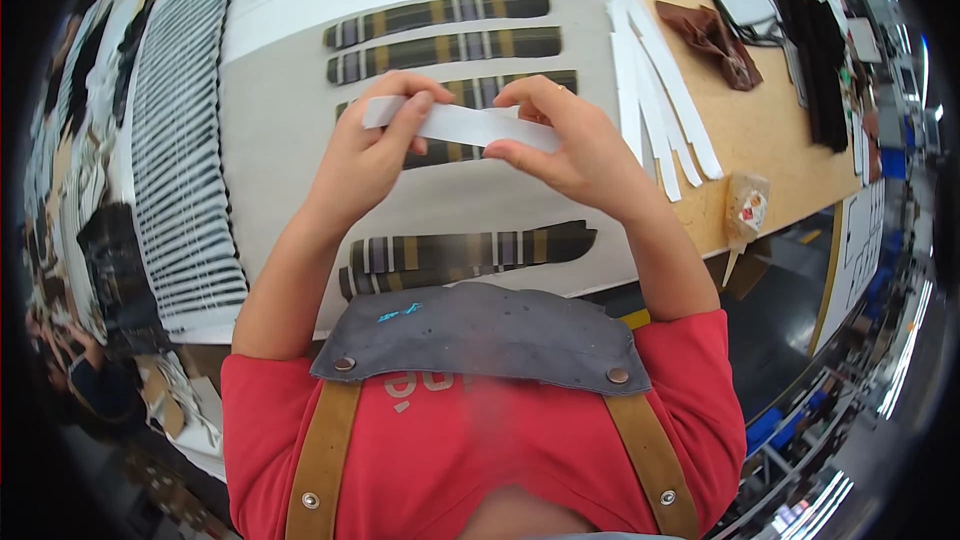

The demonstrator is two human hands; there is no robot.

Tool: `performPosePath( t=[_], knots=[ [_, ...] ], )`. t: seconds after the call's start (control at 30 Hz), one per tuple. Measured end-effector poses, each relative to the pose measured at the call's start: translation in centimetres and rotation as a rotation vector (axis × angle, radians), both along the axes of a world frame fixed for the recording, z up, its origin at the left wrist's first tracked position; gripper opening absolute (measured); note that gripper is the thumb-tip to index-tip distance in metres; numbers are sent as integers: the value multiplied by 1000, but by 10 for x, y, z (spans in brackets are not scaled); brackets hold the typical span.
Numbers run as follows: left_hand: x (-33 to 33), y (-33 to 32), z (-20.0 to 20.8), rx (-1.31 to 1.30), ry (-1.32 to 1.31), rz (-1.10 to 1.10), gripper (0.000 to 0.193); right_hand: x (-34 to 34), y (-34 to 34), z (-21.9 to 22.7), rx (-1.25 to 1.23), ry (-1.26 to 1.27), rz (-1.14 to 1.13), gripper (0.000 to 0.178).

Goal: Applying glue and attaching white strips to patterned leather or fabric components for assembly.

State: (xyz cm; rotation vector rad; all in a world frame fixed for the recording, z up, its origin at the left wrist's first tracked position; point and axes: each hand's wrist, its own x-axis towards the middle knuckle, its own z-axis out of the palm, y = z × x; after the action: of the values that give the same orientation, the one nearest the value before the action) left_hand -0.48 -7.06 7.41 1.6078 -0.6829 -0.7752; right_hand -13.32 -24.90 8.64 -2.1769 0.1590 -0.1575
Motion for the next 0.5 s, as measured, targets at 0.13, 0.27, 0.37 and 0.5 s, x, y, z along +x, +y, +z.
performPosePath(
  t=[0.13,0.27,0.37,0.5],
  knots=[
    [-10,42,-22,34,108,194,15,14,-2,-33,-16,166,112,24],
    [-15,55,-37,193,-174,316,14,21,3,-44,-127,229,107,21],
    [-16,58,-42,267,-348,327,14,24,7,-48,-168,212,105,21],
    [-14,58,-50,331,-480,293,10,27,10,-48,-239,249,99,20]
  ],
)
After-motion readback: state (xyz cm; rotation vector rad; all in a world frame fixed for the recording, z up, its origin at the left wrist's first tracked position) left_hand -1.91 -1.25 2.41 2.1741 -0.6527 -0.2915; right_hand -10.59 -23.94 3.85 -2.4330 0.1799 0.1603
